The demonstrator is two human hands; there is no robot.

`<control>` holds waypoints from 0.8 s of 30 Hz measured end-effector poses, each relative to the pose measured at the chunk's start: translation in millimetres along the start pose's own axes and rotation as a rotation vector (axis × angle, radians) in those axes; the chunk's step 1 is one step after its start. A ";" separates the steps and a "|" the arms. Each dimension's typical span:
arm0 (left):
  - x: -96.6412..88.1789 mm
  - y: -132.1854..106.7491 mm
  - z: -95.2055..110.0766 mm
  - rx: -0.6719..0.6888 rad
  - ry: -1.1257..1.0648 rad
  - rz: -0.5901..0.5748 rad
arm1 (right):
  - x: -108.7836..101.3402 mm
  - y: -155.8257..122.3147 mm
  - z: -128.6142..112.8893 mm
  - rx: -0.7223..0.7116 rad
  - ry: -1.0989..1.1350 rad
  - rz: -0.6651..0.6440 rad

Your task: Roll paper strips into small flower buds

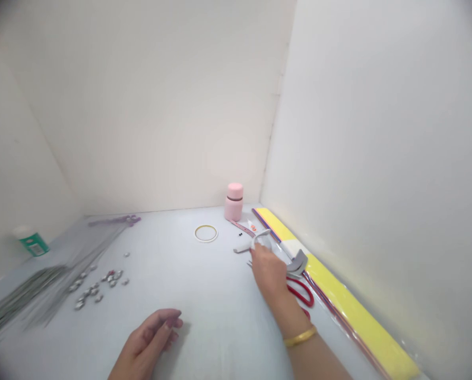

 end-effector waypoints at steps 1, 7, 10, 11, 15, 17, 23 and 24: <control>0.2 -0.2 0.0 -0.003 -0.001 -0.003 | 1.1 3.3 9.3 0.032 -0.033 0.031; 1.7 1.6 -4.3 0.016 0.002 -0.048 | 37.4 7.8 6.5 -0.129 -0.073 -0.007; 3.5 3.3 -9.8 0.040 0.011 -0.071 | 50.3 8.8 -0.9 -0.221 -0.032 -0.036; 4.4 4.1 -11.9 0.049 0.010 -0.085 | 51.5 9.4 -1.6 -0.251 -0.012 -0.040; 7.0 9.6 -19.0 0.085 0.026 -0.139 | 47.1 12.9 1.9 -0.356 0.075 -0.014; 7.4 12.6 -21.9 0.081 0.036 -0.155 | 40.0 13.2 3.2 -0.382 0.110 0.044; 9.2 15.6 -25.3 0.048 0.000 -0.199 | -2.4 -17.8 -23.0 -0.545 0.460 0.442; 9.5 15.4 -25.3 0.039 -0.025 -0.207 | -2.9 -26.4 -35.9 -0.635 0.534 0.353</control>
Point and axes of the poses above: each hand's wrist, its own y-axis towards the middle knuckle, its own x-axis out of the palm, z = x × y, the point moved 4 cm from there along y, towards the middle knuckle, and after that the axes turned 6 degrees about y, right-handed, at the moved point
